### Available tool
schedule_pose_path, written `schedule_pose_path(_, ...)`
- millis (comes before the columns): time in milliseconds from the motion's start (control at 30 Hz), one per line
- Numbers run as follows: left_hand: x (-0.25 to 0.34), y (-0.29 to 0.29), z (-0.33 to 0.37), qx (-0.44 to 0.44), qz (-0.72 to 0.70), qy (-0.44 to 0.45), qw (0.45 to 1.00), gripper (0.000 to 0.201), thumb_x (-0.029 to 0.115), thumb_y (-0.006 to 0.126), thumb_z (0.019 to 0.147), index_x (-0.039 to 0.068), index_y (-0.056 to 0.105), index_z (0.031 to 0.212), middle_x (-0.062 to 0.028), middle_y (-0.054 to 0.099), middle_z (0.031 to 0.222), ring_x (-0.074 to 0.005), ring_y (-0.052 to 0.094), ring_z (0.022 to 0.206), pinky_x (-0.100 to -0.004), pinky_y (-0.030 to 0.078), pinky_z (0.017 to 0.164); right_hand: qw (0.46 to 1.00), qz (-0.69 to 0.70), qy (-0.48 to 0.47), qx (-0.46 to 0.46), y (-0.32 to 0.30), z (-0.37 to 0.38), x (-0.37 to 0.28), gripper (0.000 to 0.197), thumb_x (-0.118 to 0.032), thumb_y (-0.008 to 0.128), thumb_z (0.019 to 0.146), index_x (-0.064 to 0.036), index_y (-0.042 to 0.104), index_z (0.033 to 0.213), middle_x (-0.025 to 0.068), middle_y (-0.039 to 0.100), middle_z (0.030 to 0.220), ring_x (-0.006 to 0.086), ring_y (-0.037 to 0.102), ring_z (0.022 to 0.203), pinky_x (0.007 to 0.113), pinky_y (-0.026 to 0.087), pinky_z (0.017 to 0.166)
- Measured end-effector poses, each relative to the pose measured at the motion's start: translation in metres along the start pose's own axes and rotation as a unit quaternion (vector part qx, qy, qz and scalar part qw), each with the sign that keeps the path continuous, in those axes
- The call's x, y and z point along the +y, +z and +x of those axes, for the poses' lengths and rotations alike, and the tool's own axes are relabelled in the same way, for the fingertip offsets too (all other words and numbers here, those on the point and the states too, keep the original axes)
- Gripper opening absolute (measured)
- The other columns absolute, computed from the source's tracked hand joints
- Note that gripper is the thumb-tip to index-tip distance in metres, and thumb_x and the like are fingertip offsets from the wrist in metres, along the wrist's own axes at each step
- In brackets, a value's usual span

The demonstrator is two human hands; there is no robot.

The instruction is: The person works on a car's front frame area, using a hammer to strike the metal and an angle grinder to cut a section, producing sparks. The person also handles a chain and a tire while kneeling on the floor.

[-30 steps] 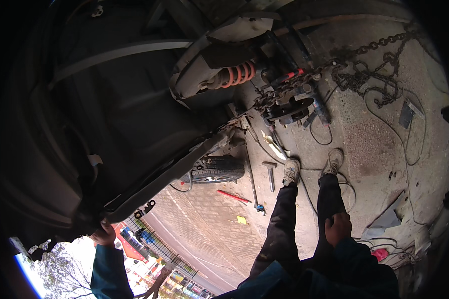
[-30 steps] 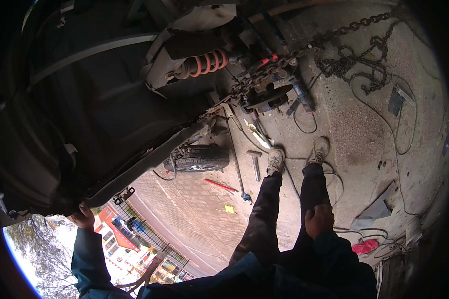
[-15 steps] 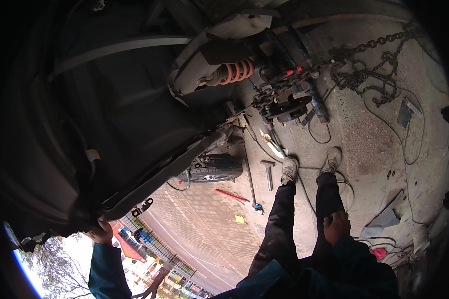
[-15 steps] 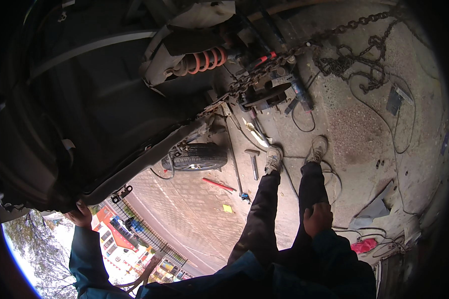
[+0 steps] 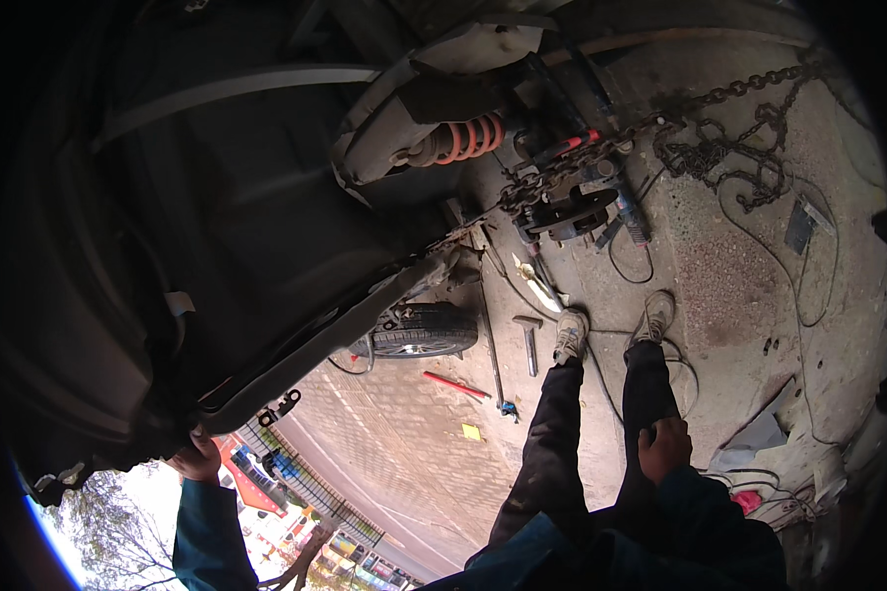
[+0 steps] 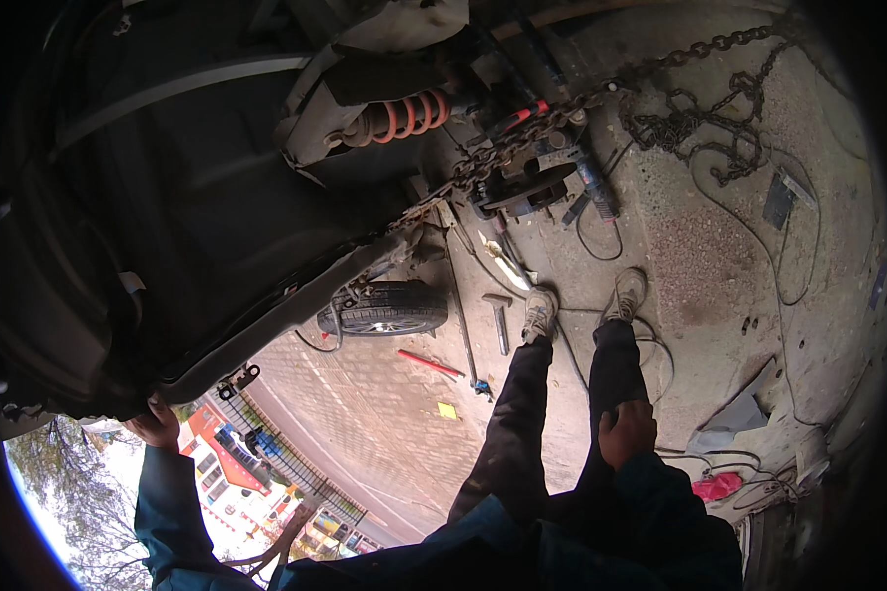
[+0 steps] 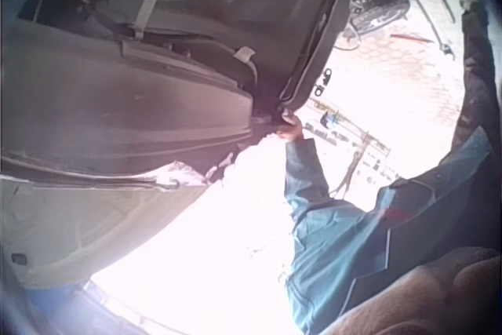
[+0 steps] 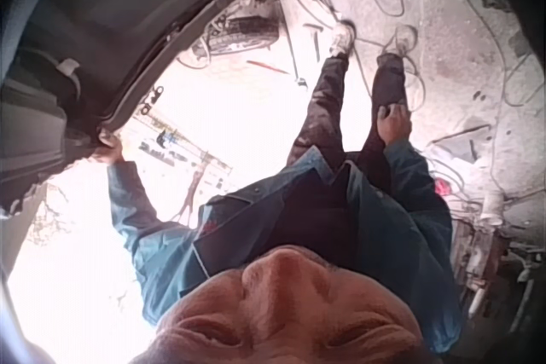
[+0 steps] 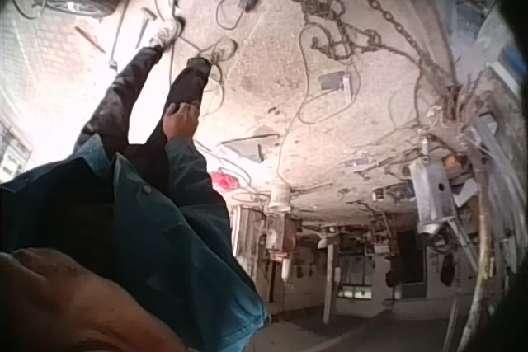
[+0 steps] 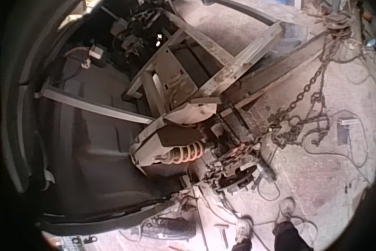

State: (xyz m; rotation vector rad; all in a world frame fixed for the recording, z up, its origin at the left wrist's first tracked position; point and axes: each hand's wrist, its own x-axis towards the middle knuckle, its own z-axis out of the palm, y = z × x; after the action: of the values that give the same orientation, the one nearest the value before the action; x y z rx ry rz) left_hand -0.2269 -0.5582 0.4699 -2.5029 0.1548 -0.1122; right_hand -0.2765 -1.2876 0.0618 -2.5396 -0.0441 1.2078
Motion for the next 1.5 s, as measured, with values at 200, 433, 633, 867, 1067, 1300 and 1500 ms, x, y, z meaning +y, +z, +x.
schedule_pose_path(200, 0.001, 0.003, 0.003, 0.023, 0.008, 0.01, 1.0, 0.05, 0.032, 0.057, 0.112, -0.009, 0.064, 0.139, -0.0343, 0.067, 0.134, -0.0555, 0.064, 0.121, -0.0586, 0.05, 0.103, 1.0, 0.004, -0.017, 0.008, -0.003, 0.002, 0.002, 0.032, -0.029, 0.078, 0.09, -0.0008, 0.071, 0.105, 0.0218, 0.07, 0.11, 0.0431, 0.066, 0.109, 0.056, 0.057, 0.088)
schedule_pose_path(433, -0.012, 0.009, -0.013, 0.015, 0.014, -0.015, 1.0, 0.055, 0.035, 0.06, 0.11, -0.012, 0.062, 0.14, -0.0351, 0.066, 0.136, -0.0535, 0.066, 0.121, -0.0568, 0.052, 0.104, 1.0, 0.002, -0.014, 0.008, -0.009, 0.006, 0.007, 0.027, -0.026, 0.079, 0.091, -0.0014, 0.072, 0.1, 0.0191, 0.07, 0.108, 0.0412, 0.066, 0.108, 0.053, 0.057, 0.089)
schedule_pose_path(633, -0.01, 0.007, -0.007, -0.001, -0.01, -0.046, 0.999, 0.057, 0.036, 0.063, 0.107, -0.01, 0.063, 0.14, -0.0345, 0.066, 0.137, -0.0531, 0.066, 0.125, -0.0559, 0.052, 0.107, 0.999, -0.01, -0.037, -0.009, -0.016, 0.009, 0.016, 0.026, -0.026, 0.077, 0.093, -0.0017, 0.07, 0.098, 0.0187, 0.07, 0.106, 0.0413, 0.065, 0.107, 0.053, 0.056, 0.09)
schedule_pose_path(867, 0.022, 0.003, 0.033, 0.029, -0.017, -0.043, 0.999, 0.044, 0.026, 0.062, 0.107, -0.006, 0.066, 0.136, -0.0319, 0.071, 0.129, -0.055, 0.065, 0.117, -0.0579, 0.049, 0.102, 0.998, -0.025, -0.047, -0.034, -0.026, 0.013, 0.021, 0.03, -0.028, 0.075, 0.093, -0.0001, 0.073, 0.103, 0.0208, 0.071, 0.113, 0.0425, 0.065, 0.113, 0.054, 0.057, 0.094)
schedule_pose_path(1067, 0.039, -0.001, 0.055, 0.079, -0.032, -0.042, 0.995, 0.048, 0.007, 0.066, 0.103, -0.004, 0.059, 0.149, -0.0323, 0.065, 0.143, -0.0559, 0.062, 0.13, -0.0577, 0.048, 0.113, 0.995, -0.057, -0.077, -0.033, -0.022, 0.009, 0.022, 0.029, -0.029, 0.075, 0.093, -0.0012, 0.074, 0.102, 0.0195, 0.072, 0.112, 0.0414, 0.065, 0.112, 0.053, 0.056, 0.094)
schedule_pose_path(1300, 0.052, 0.011, 0.064, 0.118, -0.009, -0.103, 0.988, 0.062, 0.008, 0.075, 0.099, 0.013, 0.057, 0.158, -0.0162, 0.069, 0.148, -0.0357, 0.069, 0.133, -0.0442, 0.057, 0.11, 0.981, -0.144, -0.127, -0.015, -0.011, -0.016, 0.016, 0.032, -0.032, 0.075, 0.093, -0.002, 0.074, 0.102, 0.02, 0.072, 0.113, 0.0405, 0.065, 0.113, 0.054, 0.056, 0.094)
schedule_pose_path(1500, 0.059, 0.007, 0.071, 0.17, -0.059, -0.039, 0.983, 0.064, 0.01, 0.066, 0.092, 0.002, 0.053, 0.154, -0.0263, 0.065, 0.146, -0.0467, 0.063, 0.134, -0.0491, 0.051, 0.116, 0.947, -0.212, -0.237, 0.037, -0.003, -0.03, 0.01, 0.028, -0.032, 0.074, 0.093, -0.0038, 0.073, 0.093, 0.0219, 0.073, 0.1, 0.0437, 0.068, 0.101, 0.056, 0.055, 0.089)
